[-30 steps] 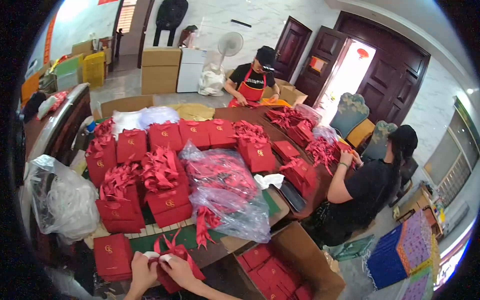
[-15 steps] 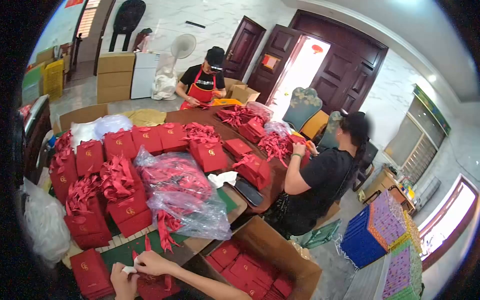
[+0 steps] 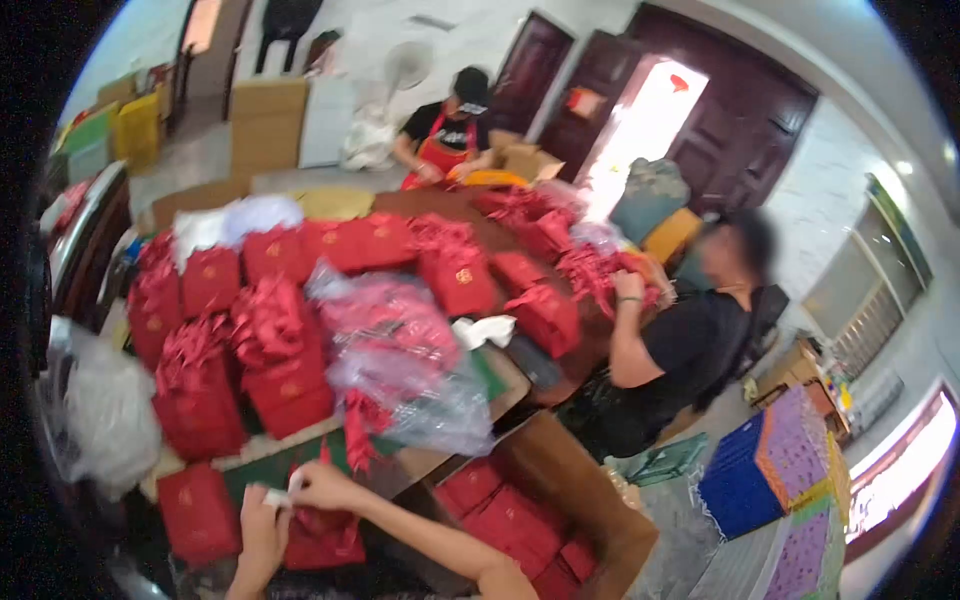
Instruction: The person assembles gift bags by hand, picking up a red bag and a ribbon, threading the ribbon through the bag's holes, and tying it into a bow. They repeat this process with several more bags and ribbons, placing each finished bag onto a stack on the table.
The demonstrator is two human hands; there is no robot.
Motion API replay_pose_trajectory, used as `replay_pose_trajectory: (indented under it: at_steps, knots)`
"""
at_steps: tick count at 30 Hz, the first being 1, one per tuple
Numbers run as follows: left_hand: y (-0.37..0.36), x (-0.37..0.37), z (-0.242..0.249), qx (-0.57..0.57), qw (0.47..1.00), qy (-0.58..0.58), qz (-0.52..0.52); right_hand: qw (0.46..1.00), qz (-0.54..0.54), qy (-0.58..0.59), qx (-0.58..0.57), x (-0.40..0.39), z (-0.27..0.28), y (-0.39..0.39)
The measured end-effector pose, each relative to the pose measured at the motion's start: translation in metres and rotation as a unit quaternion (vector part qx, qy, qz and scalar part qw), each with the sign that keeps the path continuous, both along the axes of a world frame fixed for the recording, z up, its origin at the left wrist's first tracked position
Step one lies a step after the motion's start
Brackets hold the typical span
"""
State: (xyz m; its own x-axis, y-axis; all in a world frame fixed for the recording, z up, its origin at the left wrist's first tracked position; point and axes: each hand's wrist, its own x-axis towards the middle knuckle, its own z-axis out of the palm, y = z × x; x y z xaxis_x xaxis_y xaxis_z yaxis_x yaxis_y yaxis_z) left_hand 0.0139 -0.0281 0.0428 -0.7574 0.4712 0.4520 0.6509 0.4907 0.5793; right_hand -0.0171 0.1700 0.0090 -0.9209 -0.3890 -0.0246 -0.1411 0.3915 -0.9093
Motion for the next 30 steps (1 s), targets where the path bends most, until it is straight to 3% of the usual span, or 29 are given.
replay_pose_trajectory:
  at_steps: [2, 4, 6, 8, 10, 12, 15, 16, 18, 21, 24, 28, 30]
  knots:
    - [0.002, 0.003, 0.012, 0.033, 0.996, -0.074, 0.032, 0.998, -0.021, -0.061, -0.022, 0.002, -0.003, -0.004]
    - [-0.004, -0.004, 0.001, 0.029, 0.996, -0.082, 0.03, 0.997, -0.074, -0.014, 0.017, 0.009, 0.002, -0.01]
    - [-0.007, 0.0, 0.0, 0.016, 0.985, -0.171, -0.004, 0.985, -0.167, -0.051, 0.017, 0.003, 0.011, -0.008]
    - [-0.003, 0.005, -0.002, 0.014, 0.991, -0.13, 0.042, 0.975, -0.22, 0.025, -0.015, -0.002, 0.003, -0.005]
    - [-0.002, 0.002, -0.005, 0.001, 0.989, -0.127, 0.075, 0.977, -0.211, -0.008, 0.002, -0.001, 0.011, 0.0]
    - [-0.004, 0.002, -0.002, -0.006, 0.987, -0.124, 0.099, 0.965, -0.246, 0.084, -0.032, -0.001, 0.01, 0.01]
    - [-0.003, -0.002, 0.002, 0.001, 0.987, -0.109, 0.116, 0.946, -0.309, 0.099, 0.003, -0.001, 0.014, 0.031]
    - [-0.002, -0.005, 0.004, -0.002, 0.987, -0.11, 0.12, 0.947, -0.316, 0.052, 0.018, 0.001, 0.023, 0.035]
    - [0.001, -0.01, 0.005, 0.006, 0.986, -0.104, 0.128, 0.944, -0.311, 0.094, 0.046, 0.005, 0.026, 0.037]
    - [0.012, -0.019, 0.001, -0.013, 0.985, -0.108, 0.133, 0.966, -0.248, 0.057, 0.051, 0.01, 0.027, 0.02]
    - [0.024, -0.027, -0.009, -0.034, 0.984, -0.098, 0.146, 0.958, -0.198, 0.079, 0.193, 0.009, 0.02, 0.005]
    - [0.028, -0.03, -0.028, -0.046, 0.977, -0.134, 0.159, 0.956, -0.18, 0.107, 0.204, 0.009, 0.01, 0.003]
    - [0.027, -0.03, -0.033, 0.02, 0.967, -0.201, 0.158, 0.97, -0.212, 0.014, 0.119, 0.012, 0.017, 0.004]
